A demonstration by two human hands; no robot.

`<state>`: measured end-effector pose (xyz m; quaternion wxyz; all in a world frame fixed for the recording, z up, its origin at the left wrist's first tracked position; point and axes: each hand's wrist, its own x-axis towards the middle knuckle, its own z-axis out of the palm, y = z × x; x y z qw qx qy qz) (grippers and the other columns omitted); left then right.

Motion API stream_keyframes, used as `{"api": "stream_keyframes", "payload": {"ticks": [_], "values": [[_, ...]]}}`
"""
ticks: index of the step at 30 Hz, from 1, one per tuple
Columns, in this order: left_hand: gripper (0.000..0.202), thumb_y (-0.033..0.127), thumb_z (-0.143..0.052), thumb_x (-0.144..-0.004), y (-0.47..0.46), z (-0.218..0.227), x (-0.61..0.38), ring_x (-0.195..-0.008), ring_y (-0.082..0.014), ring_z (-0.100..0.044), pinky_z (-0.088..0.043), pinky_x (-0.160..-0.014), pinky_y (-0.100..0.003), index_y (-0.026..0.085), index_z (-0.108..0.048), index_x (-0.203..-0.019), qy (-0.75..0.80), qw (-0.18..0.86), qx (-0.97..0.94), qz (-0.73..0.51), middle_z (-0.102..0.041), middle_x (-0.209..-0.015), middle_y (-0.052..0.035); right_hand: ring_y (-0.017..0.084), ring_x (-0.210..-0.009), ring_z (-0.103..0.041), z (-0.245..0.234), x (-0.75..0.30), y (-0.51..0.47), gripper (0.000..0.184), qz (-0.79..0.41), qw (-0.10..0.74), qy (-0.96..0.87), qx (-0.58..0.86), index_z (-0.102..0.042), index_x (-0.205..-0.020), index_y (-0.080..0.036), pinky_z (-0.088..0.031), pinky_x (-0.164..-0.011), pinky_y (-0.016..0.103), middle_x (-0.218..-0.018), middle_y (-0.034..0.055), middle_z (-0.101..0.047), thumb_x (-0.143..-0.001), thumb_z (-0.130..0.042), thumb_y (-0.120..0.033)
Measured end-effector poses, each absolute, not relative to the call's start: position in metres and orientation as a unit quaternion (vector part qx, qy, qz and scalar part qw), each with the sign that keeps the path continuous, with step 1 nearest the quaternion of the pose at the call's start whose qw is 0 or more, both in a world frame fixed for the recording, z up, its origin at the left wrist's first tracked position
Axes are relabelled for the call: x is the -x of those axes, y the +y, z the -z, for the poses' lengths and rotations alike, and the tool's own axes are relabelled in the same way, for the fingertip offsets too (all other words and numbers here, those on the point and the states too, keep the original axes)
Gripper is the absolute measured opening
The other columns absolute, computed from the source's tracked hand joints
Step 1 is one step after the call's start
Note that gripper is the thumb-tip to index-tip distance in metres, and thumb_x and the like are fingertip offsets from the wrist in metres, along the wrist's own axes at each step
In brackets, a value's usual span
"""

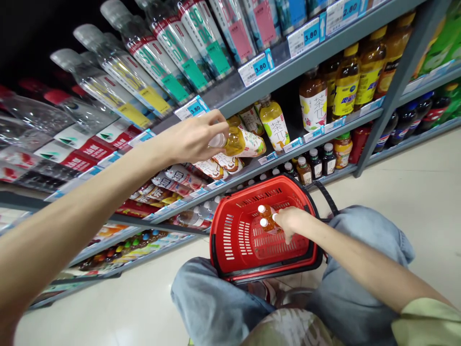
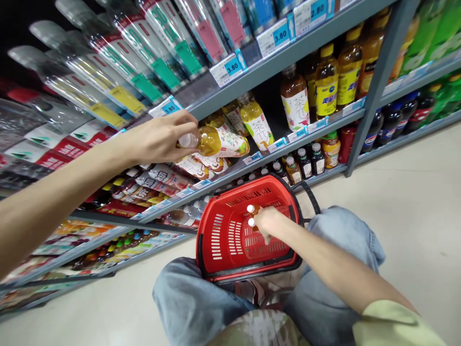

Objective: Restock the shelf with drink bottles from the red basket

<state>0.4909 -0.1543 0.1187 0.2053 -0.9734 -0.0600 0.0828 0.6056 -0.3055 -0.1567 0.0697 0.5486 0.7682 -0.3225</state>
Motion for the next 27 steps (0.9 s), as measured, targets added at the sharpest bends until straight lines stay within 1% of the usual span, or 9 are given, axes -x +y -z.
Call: {"api": "stream_keyframes", "payload": {"ticks": [3, 6, 10, 13, 17, 20, 23, 25, 27], "values": [[0.024, 0.032, -0.053, -0.094, -0.150, -0.111, -0.492, -0.085, -0.0202, -0.061, -0.057, -0.077, -0.038, 0.014, -0.061, -0.108, -0.066, 0.233, 0.966, -0.097, -0.055, -0.121, -0.0157, 0.038, -0.117, -0.069, 0.146, -0.606, -0.309, 0.079, 0.327, 0.128, 0.757, -0.550, -0.073, -0.119, -0.020, -0.058, -0.097, 0.045, -0.124, 0.0174, -0.071, -0.047, -0.102, -0.038], [0.026, 0.032, -0.053, -0.093, -0.146, -0.101, -0.493, -0.078, -0.0189, -0.062, -0.057, -0.073, -0.037, 0.014, -0.062, -0.110, -0.074, 0.230, 0.963, -0.119, -0.056, -0.120, -0.0162, 0.038, -0.117, -0.069, 0.139, -0.610, -0.311, 0.077, 0.323, 0.122, 0.760, -0.551, -0.073, -0.118, -0.019, -0.058, -0.097, 0.045, -0.122, 0.0181, -0.072, -0.050, -0.101, -0.040], [0.027, 0.030, -0.051, -0.094, -0.138, -0.090, -0.493, -0.081, -0.0190, -0.064, -0.057, -0.075, -0.035, 0.015, -0.063, -0.114, -0.106, 0.242, 0.956, -0.127, -0.057, -0.121, -0.0148, 0.037, -0.113, -0.071, 0.134, -0.611, -0.313, 0.071, 0.311, 0.115, 0.766, -0.551, -0.073, -0.119, -0.017, -0.058, -0.096, 0.045, -0.118, 0.0187, -0.073, -0.057, -0.099, -0.038], [0.027, 0.022, -0.046, -0.095, -0.131, -0.081, -0.491, -0.090, -0.0206, -0.067, -0.058, -0.081, -0.037, 0.016, -0.063, -0.115, -0.126, 0.261, 0.951, -0.110, -0.057, -0.127, -0.0143, 0.035, -0.111, -0.072, 0.129, -0.611, -0.315, 0.063, 0.311, 0.116, 0.767, -0.549, -0.073, -0.121, -0.018, -0.058, -0.095, 0.043, -0.117, 0.0175, -0.074, -0.065, -0.095, -0.037], [0.035, 0.014, -0.041, -0.096, -0.127, -0.065, -0.489, -0.109, -0.0253, -0.066, -0.058, -0.092, -0.042, 0.017, -0.061, -0.124, -0.141, 0.267, 0.952, -0.044, -0.056, -0.139, -0.0158, 0.035, -0.111, -0.073, 0.123, -0.609, -0.317, 0.055, 0.312, 0.107, 0.765, -0.554, -0.074, -0.120, -0.016, -0.058, -0.094, 0.043, -0.116, 0.0180, -0.075, -0.071, -0.092, -0.034], [0.043, 0.011, -0.039, -0.095, -0.127, -0.053, -0.487, -0.125, -0.0288, -0.061, -0.058, -0.095, -0.044, 0.018, -0.060, -0.132, -0.173, 0.257, 0.951, -0.006, -0.052, -0.149, -0.0174, 0.036, -0.112, -0.072, 0.121, -0.605, -0.318, 0.052, 0.302, 0.125, 0.778, -0.536, -0.072, -0.124, -0.013, -0.058, -0.094, 0.043, -0.117, 0.0199, -0.074, -0.079, -0.087, -0.036], [0.049, 0.009, -0.037, -0.094, -0.126, -0.044, -0.486, -0.139, -0.0294, -0.052, -0.056, -0.103, -0.045, 0.018, -0.059, -0.137, -0.199, 0.217, 0.955, 0.026, -0.047, -0.157, -0.0155, 0.036, -0.113, -0.072, 0.123, -0.601, -0.317, 0.048, 0.296, 0.143, 0.794, -0.512, -0.072, -0.123, -0.013, -0.058, -0.094, 0.043, -0.118, 0.0195, -0.074, -0.083, -0.083, -0.038], [0.049, 0.009, -0.038, -0.095, -0.124, -0.040, -0.485, -0.143, -0.0291, -0.048, -0.053, -0.109, -0.047, 0.017, -0.060, -0.138, -0.199, 0.190, 0.960, 0.052, -0.045, -0.159, -0.0144, 0.036, -0.113, -0.071, 0.126, -0.603, -0.315, 0.045, 0.302, 0.133, 0.796, -0.508, -0.073, -0.118, -0.014, -0.057, -0.094, 0.043, -0.119, 0.0195, -0.073, -0.083, -0.083, -0.039], [0.048, 0.011, -0.040, -0.095, -0.121, -0.037, -0.485, -0.143, -0.0292, -0.049, -0.050, -0.113, -0.049, 0.017, -0.062, -0.137, -0.191, 0.168, 0.964, 0.080, -0.047, -0.159, -0.0136, 0.037, -0.113, -0.071, 0.128, -0.609, -0.310, 0.046, 0.304, 0.088, 0.792, -0.522, -0.072, -0.118, -0.013, -0.057, -0.093, 0.043, -0.119, 0.0206, -0.072, -0.084, -0.080, -0.042]]}}
